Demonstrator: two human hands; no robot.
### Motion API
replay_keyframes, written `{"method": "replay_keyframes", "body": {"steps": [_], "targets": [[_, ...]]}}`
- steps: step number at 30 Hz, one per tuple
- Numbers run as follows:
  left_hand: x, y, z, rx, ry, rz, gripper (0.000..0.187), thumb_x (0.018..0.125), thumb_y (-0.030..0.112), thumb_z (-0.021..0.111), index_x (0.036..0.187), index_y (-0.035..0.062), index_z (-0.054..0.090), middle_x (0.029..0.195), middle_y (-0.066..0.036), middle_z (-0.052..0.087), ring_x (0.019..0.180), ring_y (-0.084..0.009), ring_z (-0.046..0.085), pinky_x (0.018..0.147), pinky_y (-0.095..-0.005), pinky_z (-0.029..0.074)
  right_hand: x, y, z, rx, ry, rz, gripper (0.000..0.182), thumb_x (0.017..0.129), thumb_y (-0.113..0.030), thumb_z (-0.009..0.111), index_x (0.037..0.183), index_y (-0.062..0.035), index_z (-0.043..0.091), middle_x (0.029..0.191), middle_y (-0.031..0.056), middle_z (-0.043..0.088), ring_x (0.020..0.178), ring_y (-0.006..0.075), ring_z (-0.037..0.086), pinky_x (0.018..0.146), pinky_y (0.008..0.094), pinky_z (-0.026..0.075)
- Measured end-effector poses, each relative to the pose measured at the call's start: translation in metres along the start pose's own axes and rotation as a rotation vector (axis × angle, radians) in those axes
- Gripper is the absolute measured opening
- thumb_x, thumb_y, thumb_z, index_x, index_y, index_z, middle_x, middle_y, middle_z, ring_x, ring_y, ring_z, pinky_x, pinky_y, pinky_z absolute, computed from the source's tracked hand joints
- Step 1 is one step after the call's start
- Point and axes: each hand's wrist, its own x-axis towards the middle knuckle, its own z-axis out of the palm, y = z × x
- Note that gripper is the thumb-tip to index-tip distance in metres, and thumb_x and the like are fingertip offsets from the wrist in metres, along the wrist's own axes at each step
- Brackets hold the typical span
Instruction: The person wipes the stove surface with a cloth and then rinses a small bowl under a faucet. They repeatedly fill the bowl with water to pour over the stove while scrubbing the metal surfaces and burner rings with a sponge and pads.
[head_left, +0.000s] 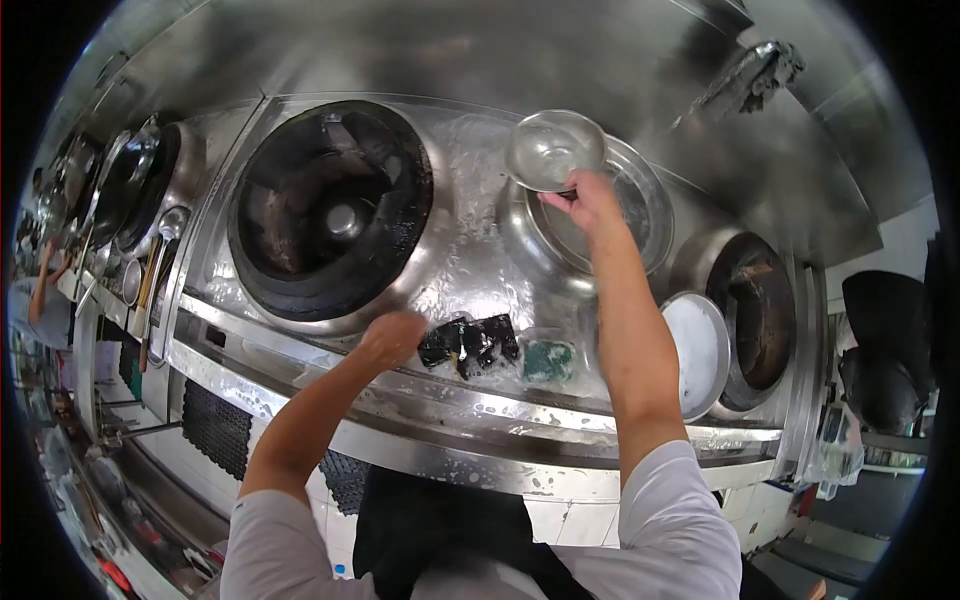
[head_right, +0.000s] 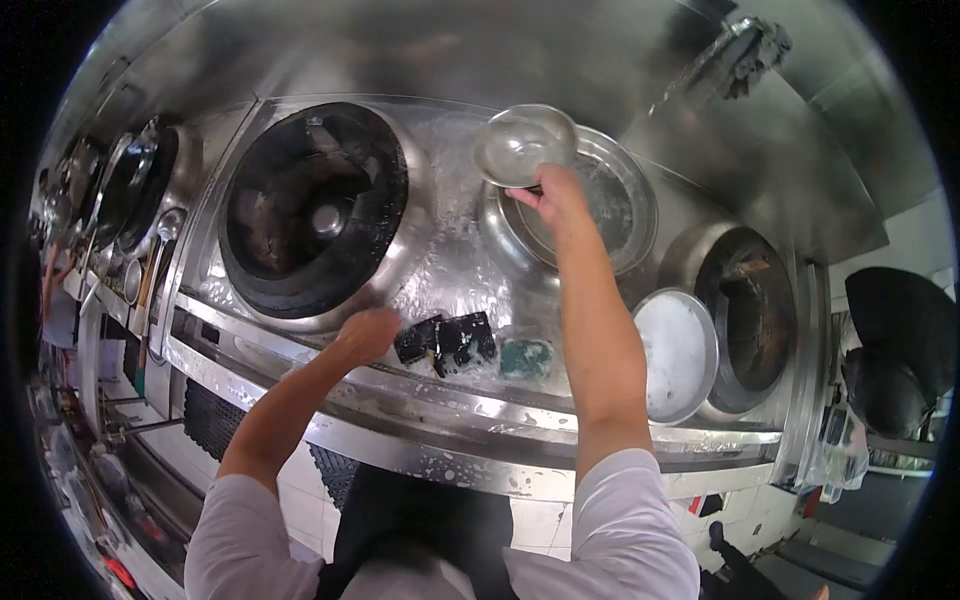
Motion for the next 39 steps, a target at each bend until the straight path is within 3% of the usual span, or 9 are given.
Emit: {"method": "replay_keyframes", "body": {"steps": [4, 10, 15, 19, 21, 29, 32, 35, 39], "targets": [[-0.112, -0.036, -0.014, -0.099, 0.273, -0.197, 0.016, 0.091, 0.019, 0.058, 0.088, 0.005, 0.065, 0.088, -0.018, 0.069, 0.091, -0.039, 0.065, 0.084, -0.0521, 0.048, 0.032, -0.01, 0.024, -0.152, 0.052, -0.214, 0.054, 0.081, 0.008, 0.048, 0.133, 0.0119, 0.036, 0.128, 0.027, 0.05, 0.108, 0.0437, 0.062, 0.079, 0.0516, 0.065], [-0.211, -0.088, 0.0, -0.081, 0.589, -0.518, 0.019, 0.085, 0.017, 0.067, 0.1, 0.0053, 0.067, 0.102, -0.015, 0.066, 0.102, -0.037, 0.061, 0.091, -0.0506, 0.044, 0.085, -0.023, 0.104, -0.451, 0.261, -0.222, 0.079, 0.088, 0.003, 0.052, 0.149, -0.0015, 0.003, 0.144, 0.0275, 0.036, 0.117, 0.0423, 0.057, 0.079, 0.0546, 0.064], [-0.24, -0.131, 0.031, -0.089, 0.639, -0.566, 0.03, 0.082, 0.016, 0.071, 0.11, 0.0043, 0.066, 0.114, -0.015, 0.063, 0.11, -0.0362, 0.056, 0.099, -0.0497, 0.042, 0.094, -0.023, 0.159, -1.11, 0.599, -0.584, 0.083, 0.085, -0.004, 0.064, 0.153, -0.0085, 0.018, 0.144, 0.0307, 0.04, 0.124, 0.0472, 0.052, 0.099, 0.0504, 0.051], [-0.256, -0.148, 0.044, -0.209, 0.682, -0.633, 0.032, 0.081, 0.012, 0.07, 0.111, 0.0027, 0.064, 0.117, -0.017, 0.061, 0.115, -0.0376, 0.054, 0.105, -0.0527, 0.038, 0.045, -0.026, 0.145, -1.157, 0.648, -0.814, 0.079, 0.085, -0.004, 0.066, 0.152, -0.0045, 0.024, 0.143, 0.0279, 0.043, 0.129, 0.0442, 0.049, 0.11, 0.0477, 0.04], [-0.262, -0.157, 0.056, -0.149, 0.754, -0.573, 0.032, 0.081, 0.011, 0.07, 0.111, 0.0022, 0.064, 0.118, -0.017, 0.061, 0.117, -0.038, 0.053, 0.108, -0.0549, 0.035, 0.057, -0.012, 0.07, -1.277, 0.652, -1.225, 0.076, 0.082, 0.002, 0.064, 0.15, -0.0017, 0.03, 0.146, 0.0234, 0.043, 0.134, 0.0408, 0.044, 0.114, 0.046, 0.034], [-0.264, -0.152, 0.046, -0.13, 0.694, -0.625, 0.029, 0.084, 0.015, 0.064, 0.111, 0.0031, 0.064, 0.119, -0.016, 0.061, 0.128, -0.0374, 0.048, 0.117, -0.0584, 0.024, -0.02, 0.052, -0.059, -1.268, 0.879, -0.649, 0.079, 0.083, 0.007, 0.057, 0.154, -0.0103, 0.027, 0.147, 0.0248, 0.041, 0.132, 0.0437, 0.045, 0.108, 0.0484, 0.041], [-0.264, -0.15, 0.044, -0.126, 0.675, -0.636, 0.029, 0.084, 0.015, 0.064, 0.11, 0.0028, 0.065, 0.119, -0.016, 0.061, 0.127, -0.0375, 0.049, 0.117, -0.0587, 0.024, 0.067, 0.087, -0.15, -0.817, 0.78, -0.291, 0.069, 0.088, -0.001, 0.057, 0.151, -0.0094, 0.032, 0.141, 0.0274, 0.045, 0.126, 0.0455, 0.049, 0.101, 0.0473, 0.046], [-0.264, -0.151, 0.049, -0.121, 0.683, -0.633, 0.029, 0.083, 0.016, 0.064, 0.11, 0.0029, 0.066, 0.118, -0.016, 0.061, 0.126, -0.0378, 0.05, 0.117, -0.0591, 0.024, 0.032, 0.069, -0.115, -0.009, 0.56, -0.082, 0.057, 0.09, -0.005, 0.054, 0.145, -0.0039, 0.039, 0.136, 0.0284, 0.049, 0.119, 0.0471, 0.054, 0.095, 0.054, 0.05], [-0.263, -0.153, 0.05, -0.125, 0.716, -0.649, 0.03, 0.083, 0.017, 0.065, 0.109, 0.0033, 0.066, 0.116, -0.017, 0.062, 0.124, -0.0378, 0.051, 0.116, -0.0596, 0.025, 0.03, 0.048, -0.124, 0.209, 0.235, -0.092, 0.055, 0.083, 0.001, 0.042, 0.137, 0.0068, 0.041, 0.138, 0.0314, 0.043, 0.117, 0.0576, 0.048, 0.086, 0.0557, 0.061]]}}
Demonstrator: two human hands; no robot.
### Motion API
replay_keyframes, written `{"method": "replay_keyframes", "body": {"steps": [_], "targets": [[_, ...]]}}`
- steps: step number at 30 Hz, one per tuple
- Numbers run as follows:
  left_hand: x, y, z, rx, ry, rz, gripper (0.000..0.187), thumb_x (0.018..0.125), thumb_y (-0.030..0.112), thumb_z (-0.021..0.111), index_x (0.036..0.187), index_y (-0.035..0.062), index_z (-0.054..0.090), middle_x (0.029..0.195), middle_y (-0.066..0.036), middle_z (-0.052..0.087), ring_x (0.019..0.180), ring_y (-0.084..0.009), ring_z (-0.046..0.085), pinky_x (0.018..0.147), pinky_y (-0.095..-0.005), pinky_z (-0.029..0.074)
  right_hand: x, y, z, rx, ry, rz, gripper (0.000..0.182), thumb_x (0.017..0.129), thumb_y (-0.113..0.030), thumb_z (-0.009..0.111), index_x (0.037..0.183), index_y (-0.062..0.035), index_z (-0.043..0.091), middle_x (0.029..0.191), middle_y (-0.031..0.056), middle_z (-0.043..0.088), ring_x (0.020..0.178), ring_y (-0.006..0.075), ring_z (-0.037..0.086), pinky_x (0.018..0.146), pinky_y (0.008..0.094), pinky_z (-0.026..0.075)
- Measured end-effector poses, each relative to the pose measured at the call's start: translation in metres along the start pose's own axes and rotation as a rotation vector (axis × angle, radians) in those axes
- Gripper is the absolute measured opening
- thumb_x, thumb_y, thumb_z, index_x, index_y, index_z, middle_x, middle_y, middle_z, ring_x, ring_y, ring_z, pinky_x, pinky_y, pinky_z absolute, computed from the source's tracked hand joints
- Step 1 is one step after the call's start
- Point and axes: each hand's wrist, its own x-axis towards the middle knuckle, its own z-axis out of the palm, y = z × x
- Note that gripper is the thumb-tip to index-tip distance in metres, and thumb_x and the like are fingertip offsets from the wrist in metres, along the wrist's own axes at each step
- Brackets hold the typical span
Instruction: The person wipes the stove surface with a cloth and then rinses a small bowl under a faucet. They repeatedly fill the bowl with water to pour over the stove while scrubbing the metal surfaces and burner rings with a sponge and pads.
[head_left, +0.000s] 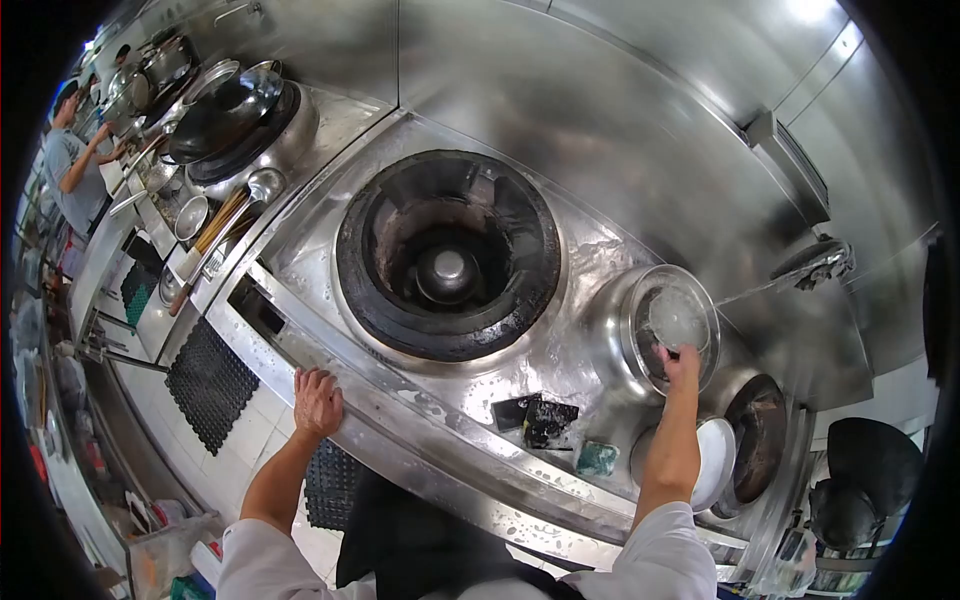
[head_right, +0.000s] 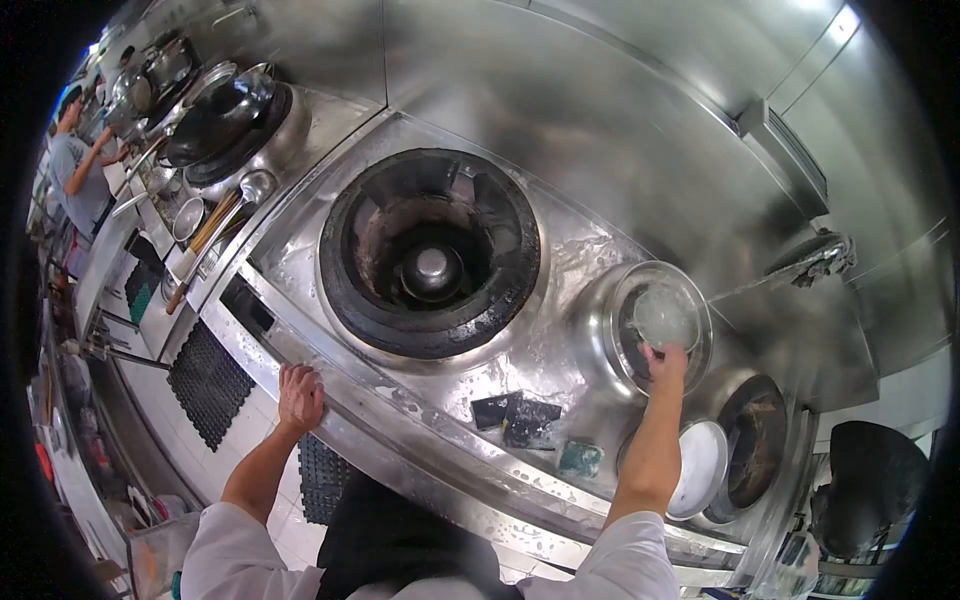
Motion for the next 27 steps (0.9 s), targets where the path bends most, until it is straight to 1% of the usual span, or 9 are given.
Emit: {"method": "replay_keyframes", "body": {"steps": [3, 7, 10, 12, 13, 15, 17, 22, 27], "targets": [[0.002, 0.0, -0.004, -0.026, -0.005, 0.018, 0.03, 0.082, 0.017, 0.066, 0.109, 0.0038, 0.066, 0.116, -0.017, 0.061, 0.123, -0.0377, 0.051, 0.115, -0.0593, 0.026, -0.003, -0.02, 0.037, -0.01, 0.052, 0.06, 0.053, 0.086, -0.002, 0.044, 0.137, 0.01, 0.041, 0.132, 0.0332, 0.048, 0.108, 0.0584, 0.055, 0.082, 0.0515, 0.062], [0.005, -0.022, -0.003, -0.12, 0.008, 0.077, 0.029, 0.081, 0.016, 0.068, 0.107, 0.0045, 0.065, 0.117, -0.018, 0.06, 0.12, -0.0379, 0.052, 0.114, -0.0585, 0.028, -0.019, -0.019, 0.127, 0.023, 0.015, 0.081, 0.057, 0.083, 0.0, 0.042, 0.139, 0.0116, 0.038, 0.137, 0.032, 0.042, 0.117, 0.0602, 0.049, 0.084, 0.0468, 0.062], [0.024, -0.062, -0.006, -0.187, 0.055, 0.095, 0.029, 0.08, 0.015, 0.07, 0.106, 0.005, 0.065, 0.118, -0.018, 0.059, 0.12, -0.0379, 0.053, 0.113, -0.0579, 0.029, -0.01, -0.005, 0.195, 0.018, -0.076, 0.064, 0.052, 0.085, 0.004, 0.041, 0.136, 0.0134, 0.04, 0.137, 0.031, 0.044, 0.118, 0.0588, 0.049, 0.089, 0.0449, 0.062], [0.044, -0.097, -0.021, -0.16, 0.062, 0.056, 0.028, 0.079, 0.014, 0.071, 0.105, 0.0051, 0.064, 0.118, -0.018, 0.059, 0.119, -0.0379, 0.053, 0.113, -0.0576, 0.029, 0.022, 0.015, 0.237, 0.048, -0.171, 0.203, 0.045, 0.09, 0.004, 0.041, 0.133, 0.0145, 0.043, 0.135, 0.0307, 0.045, 0.119, 0.0551, 0.049, 0.09, 0.0426, 0.061], [0.052, -0.117, -0.026, -0.147, 0.085, 0.048, 0.028, 0.079, 0.014, 0.071, 0.105, 0.005, 0.064, 0.118, -0.017, 0.059, 0.12, -0.0379, 0.053, 0.113, -0.0575, 0.029, 0.054, 0.033, 0.248, -0.06, -0.296, 0.142, 0.043, 0.091, 0.003, 0.041, 0.132, 0.0149, 0.044, 0.135, 0.0308, 0.045, 0.119, 0.0543, 0.05, 0.09, 0.0426, 0.061], [0.067, -0.152, -0.034, -0.12, 0.133, 0.035, 0.028, 0.079, 0.013, 0.071, 0.105, 0.0048, 0.064, 0.118, -0.017, 0.059, 0.121, -0.0379, 0.053, 0.113, -0.0572, 0.029, 0.039, 0.06, 0.314, -0.007, -0.235, 0.163, 0.042, 0.092, 0.003, 0.042, 0.132, 0.0154, 0.044, 0.135, 0.0309, 0.045, 0.12, 0.0536, 0.05, 0.091, 0.0429, 0.06], [0.08, -0.171, -0.047, -0.105, 0.087, 0.003, 0.028, 0.081, 0.015, 0.07, 0.106, 0.004, 0.065, 0.116, -0.015, 0.061, 0.123, -0.0369, 0.052, 0.115, -0.057, 0.027, 0.025, 0.089, 0.379, 0.006, -0.213, 0.175, 0.042, 0.093, 0.002, 0.042, 0.132, 0.0159, 0.044, 0.135, 0.0311, 0.045, 0.12, 0.053, 0.05, 0.092, 0.0432, 0.06], [0.106, -0.183, -0.058, -0.08, -0.028, -0.071, 0.031, 0.082, 0.019, 0.068, 0.109, 0.0036, 0.066, 0.115, -0.013, 0.063, 0.125, -0.0349, 0.051, 0.118, -0.0564, 0.022, 0.039, 0.146, 0.51, 0.038, -0.336, 0.218, 0.045, 0.092, 0.002, 0.038, 0.135, 0.0165, 0.037, 0.136, 0.0314, 0.041, 0.122, 0.0532, 0.048, 0.094, 0.0434, 0.059], [0.11, -0.19, -0.059, -0.078, -0.052, -0.106, 0.033, 0.078, 0.017, 0.067, 0.107, 0.0029, 0.067, 0.115, -0.013, 0.064, 0.129, -0.0348, 0.048, 0.12, -0.0574, 0.02, 0.027, 0.188, 0.637, -0.054, -0.264, 0.277, 0.046, 0.091, 0.002, 0.036, 0.135, 0.0159, 0.035, 0.136, 0.0321, 0.039, 0.121, 0.0563, 0.047, 0.094, 0.045, 0.059]]}}
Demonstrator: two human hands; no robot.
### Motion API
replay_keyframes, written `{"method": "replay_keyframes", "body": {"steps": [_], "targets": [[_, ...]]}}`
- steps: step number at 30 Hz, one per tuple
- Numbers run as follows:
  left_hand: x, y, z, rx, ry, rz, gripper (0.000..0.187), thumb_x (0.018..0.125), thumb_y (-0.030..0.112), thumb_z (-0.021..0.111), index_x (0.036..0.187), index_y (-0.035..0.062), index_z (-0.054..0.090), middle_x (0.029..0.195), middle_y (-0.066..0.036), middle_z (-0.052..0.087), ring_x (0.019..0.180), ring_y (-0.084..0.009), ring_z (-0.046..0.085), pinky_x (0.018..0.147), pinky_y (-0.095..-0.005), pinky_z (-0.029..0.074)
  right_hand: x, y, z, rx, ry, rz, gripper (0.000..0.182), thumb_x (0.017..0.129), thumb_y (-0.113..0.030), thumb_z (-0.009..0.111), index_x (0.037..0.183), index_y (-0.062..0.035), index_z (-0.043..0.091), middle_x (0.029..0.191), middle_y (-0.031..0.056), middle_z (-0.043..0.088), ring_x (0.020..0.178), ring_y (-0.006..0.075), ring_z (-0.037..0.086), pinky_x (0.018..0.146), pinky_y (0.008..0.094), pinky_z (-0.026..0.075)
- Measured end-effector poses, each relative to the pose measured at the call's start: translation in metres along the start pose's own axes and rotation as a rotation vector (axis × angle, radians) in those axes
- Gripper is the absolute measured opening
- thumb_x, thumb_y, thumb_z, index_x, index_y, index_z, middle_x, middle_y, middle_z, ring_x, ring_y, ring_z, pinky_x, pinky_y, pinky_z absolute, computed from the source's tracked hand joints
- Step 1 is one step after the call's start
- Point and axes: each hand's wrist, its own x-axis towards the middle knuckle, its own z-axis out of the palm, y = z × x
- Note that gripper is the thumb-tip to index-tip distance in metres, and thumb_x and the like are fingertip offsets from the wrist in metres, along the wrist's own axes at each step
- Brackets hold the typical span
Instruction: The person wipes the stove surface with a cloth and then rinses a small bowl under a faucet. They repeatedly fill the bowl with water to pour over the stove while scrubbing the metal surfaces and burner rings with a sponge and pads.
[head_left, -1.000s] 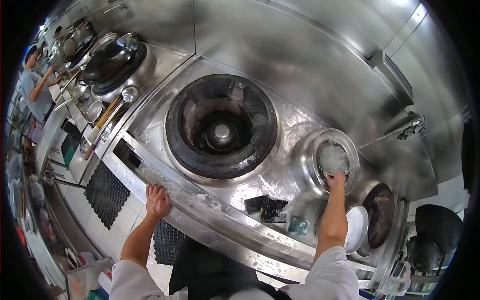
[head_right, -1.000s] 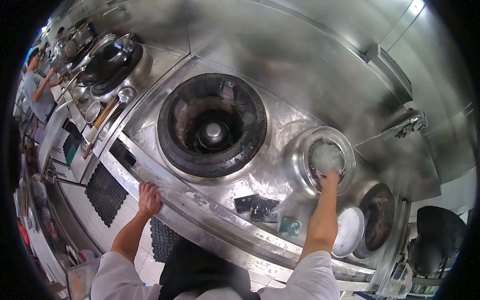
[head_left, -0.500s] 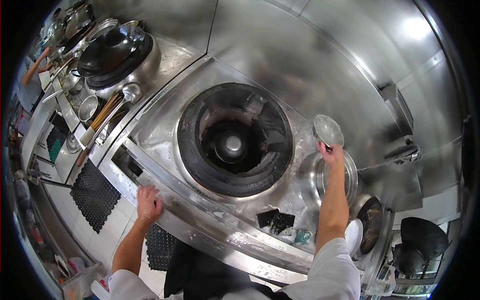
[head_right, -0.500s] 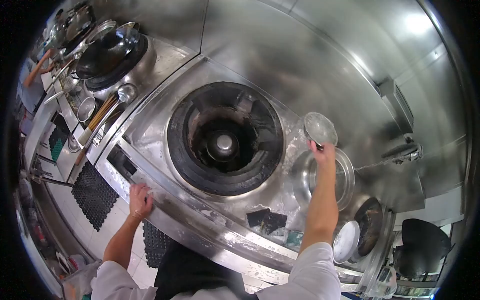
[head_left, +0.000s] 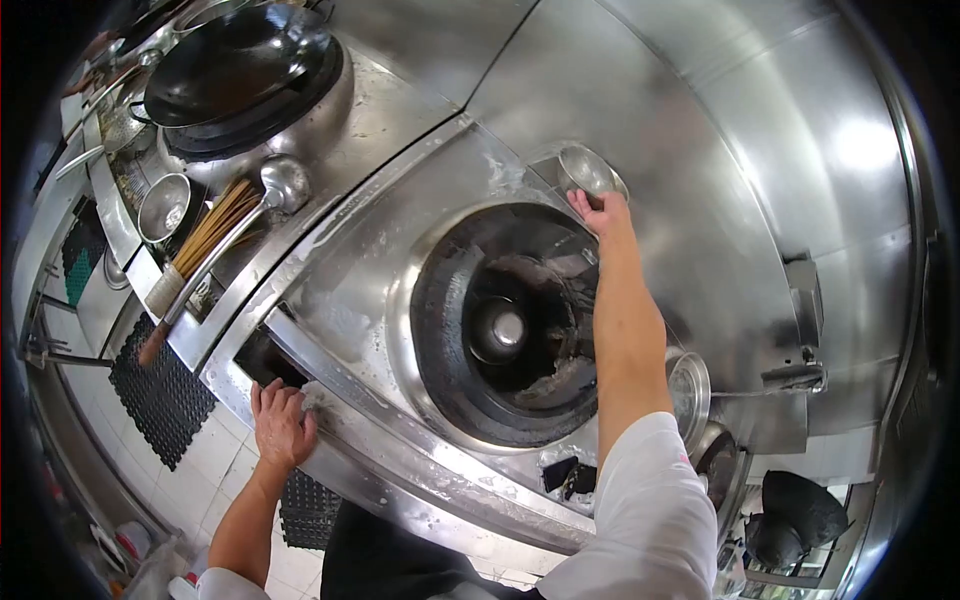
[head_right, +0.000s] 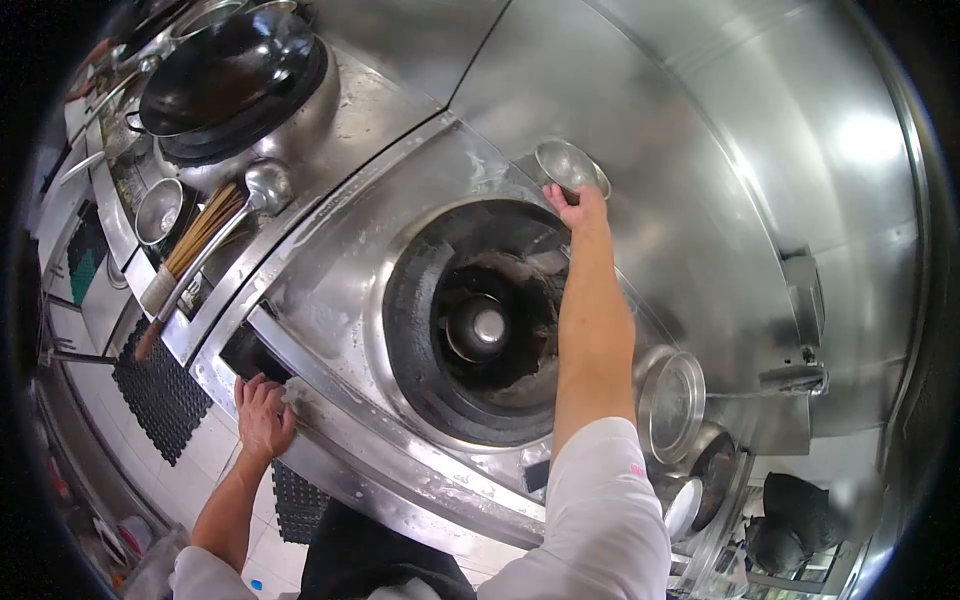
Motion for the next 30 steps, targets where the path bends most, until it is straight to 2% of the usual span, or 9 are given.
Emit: {"method": "replay_keyframes", "body": {"steps": [4, 10, 13, 16, 19, 23, 26, 29, 30], "targets": [[0.003, -0.006, 0.001, -0.03, 0.001, -0.01, 0.032, 0.074, 0.015, 0.065, 0.103, 0.0021, 0.067, 0.114, -0.013, 0.064, 0.13, -0.0356, 0.047, 0.12, -0.0586, 0.018, 0.017, 0.042, 0.065, -0.095, 0.047, -0.02, 0.047, 0.091, 0.003, 0.036, 0.136, 0.0157, 0.031, 0.137, 0.0329, 0.037, 0.118, 0.0589, 0.048, 0.093, 0.0469, 0.06], [0.007, -0.008, -0.001, -0.027, -0.026, -0.064, 0.034, 0.071, 0.015, 0.063, 0.102, 0.0016, 0.068, 0.114, -0.014, 0.064, 0.132, -0.0362, 0.045, 0.12, -0.06, 0.017, 0.072, 0.092, 0.093, -0.167, 0.007, 0.121, 0.054, 0.087, 0.007, 0.036, 0.14, 0.0122, 0.025, 0.139, 0.0342, 0.035, 0.118, 0.0635, 0.046, 0.091, 0.0526, 0.06], [0.008, -0.01, -0.001, -0.029, -0.022, -0.054, 0.034, 0.072, 0.017, 0.063, 0.102, 0.0016, 0.068, 0.115, -0.013, 0.064, 0.132, -0.0357, 0.046, 0.12, -0.0593, 0.017, 0.066, 0.116, 0.103, -0.373, 0.042, 0.059, 0.053, 0.087, 0.007, 0.039, 0.14, 0.0058, 0.033, 0.138, 0.0292, 0.039, 0.118, 0.0564, 0.05, 0.09, 0.0631, 0.057], [0.007, -0.009, -0.002, -0.028, -0.019, -0.071, 0.034, 0.073, 0.017, 0.063, 0.103, 0.0015, 0.068, 0.116, -0.013, 0.063, 0.133, -0.0356, 0.045, 0.12, -0.059, 0.017, 0.049, 0.133, 0.111, -0.688, -0.034, -0.009, 0.054, 0.087, 0.008, 0.041, 0.14, 0.0046, 0.033, 0.139, 0.0278, 0.04, 0.116, 0.0485, 0.056, 0.087, 0.066, 0.058], [0.007, -0.009, -0.004, -0.006, -0.026, -0.068, 0.035, 0.073, 0.017, 0.064, 0.104, 0.0014, 0.067, 0.12, -0.013, 0.062, 0.135, -0.0355, 0.042, 0.121, -0.0583, 0.017, 0.033, 0.144, 0.12, -0.938, -0.149, 0.002, 0.054, 0.088, 0.005, 0.043, 0.142, 0.0008, 0.034, 0.137, 0.0259, 0.045, 0.112, 0.0434, 0.06, 0.084, 0.0657, 0.058], [0.005, -0.01, -0.004, -0.017, -0.047, -0.092, 0.036, 0.074, 0.018, 0.064, 0.106, 0.0015, 0.067, 0.122, -0.013, 0.062, 0.138, -0.0351, 0.041, 0.121, -0.0577, 0.016, 0.018, 0.172, 0.128, -1.117, -0.255, -0.071, 0.056, 0.089, 0.0, 0.047, 0.144, -0.0049, 0.036, 0.133, 0.0231, 0.052, 0.111, 0.0438, 0.062, 0.075, 0.0626, 0.061], [0.004, -0.008, -0.002, -0.004, 0.008, -0.088, 0.037, 0.074, 0.018, 0.064, 0.108, 0.0017, 0.067, 0.124, -0.013, 0.061, 0.139, -0.035, 0.039, 0.122, -0.0572, 0.016, -0.041, 0.195, 0.147, -1.267, -0.297, -0.156, 0.062, 0.088, -0.002, 0.051, 0.147, -0.0068, 0.034, 0.138, 0.0211, 0.051, 0.113, 0.0427, 0.062, 0.072, 0.06, 0.062], [0.003, -0.006, -0.002, 0.014, 0.012, -0.097, 0.039, 0.076, 0.019, 0.063, 0.111, 0.0015, 0.067, 0.127, -0.014, 0.061, 0.141, -0.0355, 0.038, 0.122, -0.0562, 0.015, -0.084, 0.213, 0.153, -1.396, -0.338, -0.35, 0.066, 0.084, 0.002, 0.05, 0.147, -0.0118, 0.037, 0.134, 0.022, 0.056, 0.115, 0.0456, 0.061, 0.084, 0.0572, 0.058], [0.002, -0.004, -0.001, 0.017, 0.022, -0.097, 0.04, 0.076, 0.019, 0.063, 0.111, 0.0013, 0.067, 0.127, -0.015, 0.061, 0.141, -0.0355, 0.038, 0.123, -0.056, 0.015, -0.085, 0.213, 0.147, -1.502, -0.369, -0.517, 0.066, 0.084, -0.002, 0.053, 0.147, -0.0111, 0.037, 0.135, 0.0235, 0.056, 0.117, 0.0451, 0.06, 0.089, 0.0548, 0.055]]}}
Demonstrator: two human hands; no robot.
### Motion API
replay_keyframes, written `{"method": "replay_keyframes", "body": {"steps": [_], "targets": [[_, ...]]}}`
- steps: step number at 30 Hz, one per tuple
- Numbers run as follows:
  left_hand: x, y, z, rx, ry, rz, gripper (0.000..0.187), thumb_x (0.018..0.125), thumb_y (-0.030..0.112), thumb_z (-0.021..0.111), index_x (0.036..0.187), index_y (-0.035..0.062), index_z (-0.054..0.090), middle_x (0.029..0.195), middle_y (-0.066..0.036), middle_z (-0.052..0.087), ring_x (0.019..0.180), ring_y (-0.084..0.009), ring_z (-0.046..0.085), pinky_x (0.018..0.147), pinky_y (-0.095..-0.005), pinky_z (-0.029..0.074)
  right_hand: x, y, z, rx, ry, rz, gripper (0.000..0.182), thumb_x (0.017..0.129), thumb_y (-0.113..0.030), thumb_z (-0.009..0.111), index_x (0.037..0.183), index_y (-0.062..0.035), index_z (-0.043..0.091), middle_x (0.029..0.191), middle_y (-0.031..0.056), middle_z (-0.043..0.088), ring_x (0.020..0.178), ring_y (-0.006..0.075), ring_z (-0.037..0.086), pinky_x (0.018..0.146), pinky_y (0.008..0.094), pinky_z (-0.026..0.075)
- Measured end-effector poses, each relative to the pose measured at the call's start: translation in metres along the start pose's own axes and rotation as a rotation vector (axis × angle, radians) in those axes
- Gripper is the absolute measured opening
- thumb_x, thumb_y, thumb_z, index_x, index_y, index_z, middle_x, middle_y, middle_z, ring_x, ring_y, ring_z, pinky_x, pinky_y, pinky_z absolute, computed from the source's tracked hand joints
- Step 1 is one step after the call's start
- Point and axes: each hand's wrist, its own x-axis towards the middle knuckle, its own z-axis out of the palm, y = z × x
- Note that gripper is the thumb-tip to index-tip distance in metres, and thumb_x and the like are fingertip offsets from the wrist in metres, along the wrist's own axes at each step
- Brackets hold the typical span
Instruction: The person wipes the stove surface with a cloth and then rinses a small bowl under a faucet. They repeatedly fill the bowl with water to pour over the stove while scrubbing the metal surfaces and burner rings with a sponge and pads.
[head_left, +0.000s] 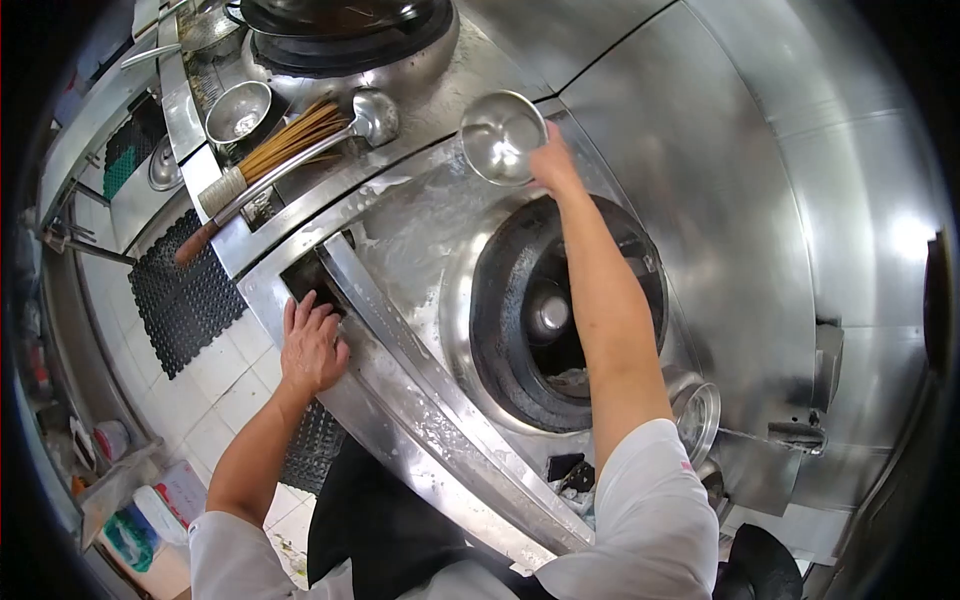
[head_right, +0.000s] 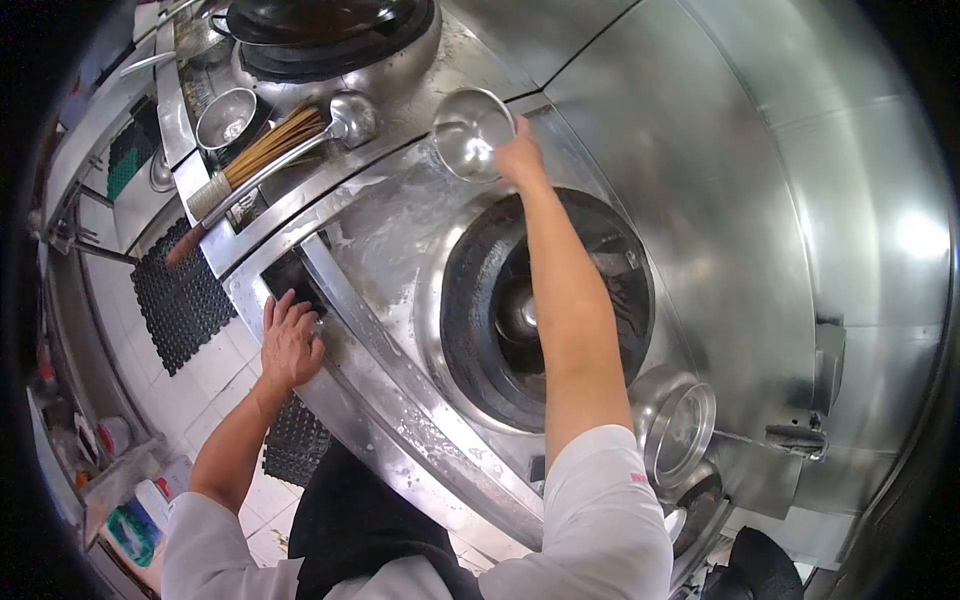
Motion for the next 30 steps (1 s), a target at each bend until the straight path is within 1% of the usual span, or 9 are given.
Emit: {"method": "replay_keyframes", "body": {"steps": [2, 3, 8, 12, 14, 19, 22, 25, 30], "targets": [[-0.002, 0.002, 0.001, 0.012, 0.003, -0.005, 0.039, 0.076, 0.017, 0.063, 0.111, 0.0017, 0.068, 0.128, -0.015, 0.06, 0.142, -0.0352, 0.036, 0.123, -0.0551, 0.014, -0.01, 0.011, -0.006, -0.277, 0.102, -0.242, 0.068, 0.084, -0.008, 0.059, 0.148, -0.0096, 0.037, 0.135, 0.0267, 0.056, 0.12, 0.0441, 0.058, 0.098, 0.05, 0.05], [-0.002, 0.002, 0.002, 0.022, 0.014, 0.003, 0.039, 0.076, 0.019, 0.063, 0.111, 0.0014, 0.068, 0.128, -0.015, 0.06, 0.142, -0.0354, 0.036, 0.123, -0.0553, 0.015, -0.029, 0.009, -0.016, -0.255, 0.146, -0.223, 0.068, 0.083, -0.01, 0.06, 0.147, -0.0089, 0.038, 0.134, 0.0287, 0.057, 0.122, 0.046, 0.055, 0.104, 0.0466, 0.042], [-0.007, 0.003, 0.008, 0.095, 0.063, 0.037, 0.034, 0.08, 0.017, 0.062, 0.11, 0.003, 0.068, 0.129, -0.016, 0.059, 0.142, -0.0365, 0.036, 0.122, -0.055, 0.017, -0.135, 0.074, -0.128, -0.064, 0.501, -0.337, 0.064, 0.085, -0.002, 0.054, 0.147, -0.0036, 0.037, 0.139, 0.0265, 0.054, 0.128, 0.041, 0.054, 0.108, 0.0445, 0.042], [-0.015, 0.002, 0.027, -0.004, 0.164, 0.024, 0.03, 0.088, 0.012, 0.063, 0.116, 0.002, 0.064, 0.129, -0.019, 0.058, 0.136, -0.0395, 0.043, 0.116, -0.0527, 0.027, -0.269, 0.204, -0.247, -0.098, 0.849, -0.21, 0.063, 0.085, 0.003, 0.049, 0.147, -0.0024, 0.04, 0.143, 0.0229, 0.051, 0.133, 0.0355, 0.051, 0.112, 0.0422, 0.038], [-0.029, 0.047, 0.022, -0.316, 0.246, 0.01, 0.032, 0.09, 0.01, 0.064, 0.12, -0.0007, 0.061, 0.126, -0.023, 0.059, 0.127, -0.0425, 0.05, 0.11, -0.0482, 0.036, -0.357, 0.244, -0.293, -0.063, 0.989, -0.01, 0.063, 0.085, 0.004, 0.048, 0.147, -0.0028, 0.041, 0.143, 0.0215, 0.052, 0.131, 0.0341, 0.052, 0.112, 0.0408, 0.037], [-0.093, 0.241, 0.048, -0.468, 0.107, 0.473, 0.032, 0.088, 0.011, 0.065, 0.119, 0.0023, 0.062, 0.114, -0.019, 0.063, 0.107, -0.0398, 0.061, 0.09, -0.0462, 0.05, -0.497, 0.434, -0.353, -0.136, 1.267, 0.132, 0.064, 0.083, 0.007, 0.05, 0.145, -0.0047, 0.045, 0.14, 0.0213, 0.055, 0.13, 0.0359, 0.052, 0.11, 0.0413, 0.04], [-0.134, 0.379, 0.08, -0.56, -0.268, 0.694, 0.033, 0.089, 0.014, 0.066, 0.121, 0.0056, 0.061, 0.115, -0.018, 0.063, 0.104, -0.0382, 0.063, 0.089, -0.0454, 0.051, -0.532, 0.512, -0.362, -0.353, 1.336, 0.316, 0.062, 0.081, 0.006, 0.056, 0.142, -0.0062, 0.049, 0.136, 0.0199, 0.057, 0.127, 0.0371, 0.054, 0.107, 0.043, 0.042], [-0.15, 0.478, 0.143, -0.529, -0.532, 0.745, 0.037, 0.092, 0.017, 0.063, 0.127, 0.0059, 0.058, 0.118, -0.016, 0.061, 0.109, -0.0378, 0.06, 0.094, -0.0454, 0.05, -0.538, 0.518, -0.362, -0.289, 1.154, 0.509, 0.058, 0.082, 0.001, 0.059, 0.138, -0.0084, 0.052, 0.133, 0.0181, 0.059, 0.125, 0.0364, 0.054, 0.103, 0.0456, 0.045], [-0.149, 0.537, 0.299, -0.154, -0.391, 0.839, 0.054, 0.09, 0.021, 0.064, 0.137, -0.0006, 0.049, 0.142, -0.022, 0.047, 0.131, -0.0436, 0.044, 0.11, -0.0482, 0.037, -0.511, 0.578, -0.369, -0.273, 0.89, 0.697, 0.05, 0.083, -0.007, 0.061, 0.133, -0.0078, 0.055, 0.12, 0.0218, 0.065, 0.113, 0.0394, 0.063, 0.097, 0.048, 0.051]]}}
